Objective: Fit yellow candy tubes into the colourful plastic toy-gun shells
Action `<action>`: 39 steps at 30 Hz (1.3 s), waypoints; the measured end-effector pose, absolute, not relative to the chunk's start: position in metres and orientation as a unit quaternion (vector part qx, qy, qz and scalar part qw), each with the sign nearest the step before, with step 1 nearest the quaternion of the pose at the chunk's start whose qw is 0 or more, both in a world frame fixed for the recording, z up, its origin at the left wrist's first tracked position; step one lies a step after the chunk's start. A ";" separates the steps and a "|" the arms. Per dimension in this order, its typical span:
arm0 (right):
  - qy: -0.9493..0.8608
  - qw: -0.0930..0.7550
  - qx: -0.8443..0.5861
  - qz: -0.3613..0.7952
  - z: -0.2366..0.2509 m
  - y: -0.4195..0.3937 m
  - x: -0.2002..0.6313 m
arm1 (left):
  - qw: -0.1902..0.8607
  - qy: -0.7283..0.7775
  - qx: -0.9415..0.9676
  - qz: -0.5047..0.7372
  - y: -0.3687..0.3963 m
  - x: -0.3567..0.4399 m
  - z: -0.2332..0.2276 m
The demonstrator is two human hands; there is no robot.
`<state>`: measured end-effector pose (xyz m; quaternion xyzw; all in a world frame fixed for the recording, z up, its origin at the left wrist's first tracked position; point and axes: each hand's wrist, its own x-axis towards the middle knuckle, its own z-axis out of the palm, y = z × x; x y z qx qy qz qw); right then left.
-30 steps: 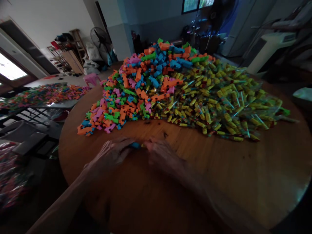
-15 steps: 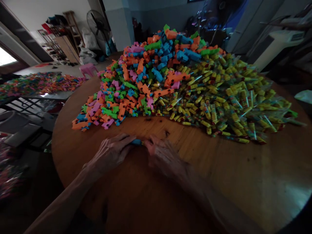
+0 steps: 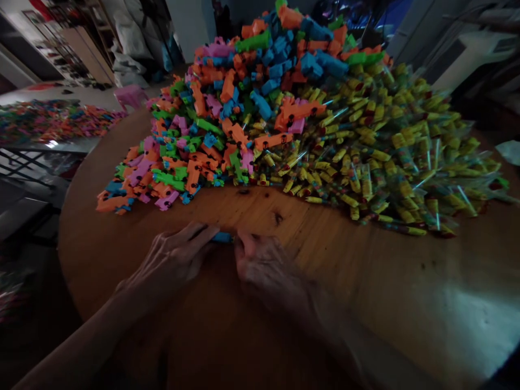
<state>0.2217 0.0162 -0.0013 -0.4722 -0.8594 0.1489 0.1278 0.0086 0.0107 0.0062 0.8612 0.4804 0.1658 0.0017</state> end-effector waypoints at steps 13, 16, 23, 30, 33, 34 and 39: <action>-0.884 0.123 -0.445 0.072 -0.017 0.010 0.222 | -0.073 0.539 0.833 0.100 -0.006 0.019 -0.012; -0.916 0.078 -0.394 0.015 -0.009 0.011 0.223 | -0.105 0.538 0.833 0.076 -0.010 0.021 -0.010; -0.926 0.066 -0.370 0.023 0.010 0.009 0.225 | -0.087 0.536 0.832 0.118 -0.008 0.018 -0.012; -0.856 0.138 -0.499 0.004 0.022 0.039 0.233 | -0.023 0.526 0.829 0.187 -0.017 0.005 -0.001; -0.792 0.132 -0.592 -0.074 0.020 0.070 0.233 | 0.033 0.552 0.802 0.228 -0.037 -0.011 0.000; -0.782 0.126 -0.604 -0.087 0.018 0.081 0.232 | 0.040 0.562 0.788 0.249 -0.045 -0.020 -0.002; -0.774 0.090 -0.616 -0.114 0.016 0.112 0.224 | -0.023 0.621 0.674 0.400 -0.095 -0.093 -0.029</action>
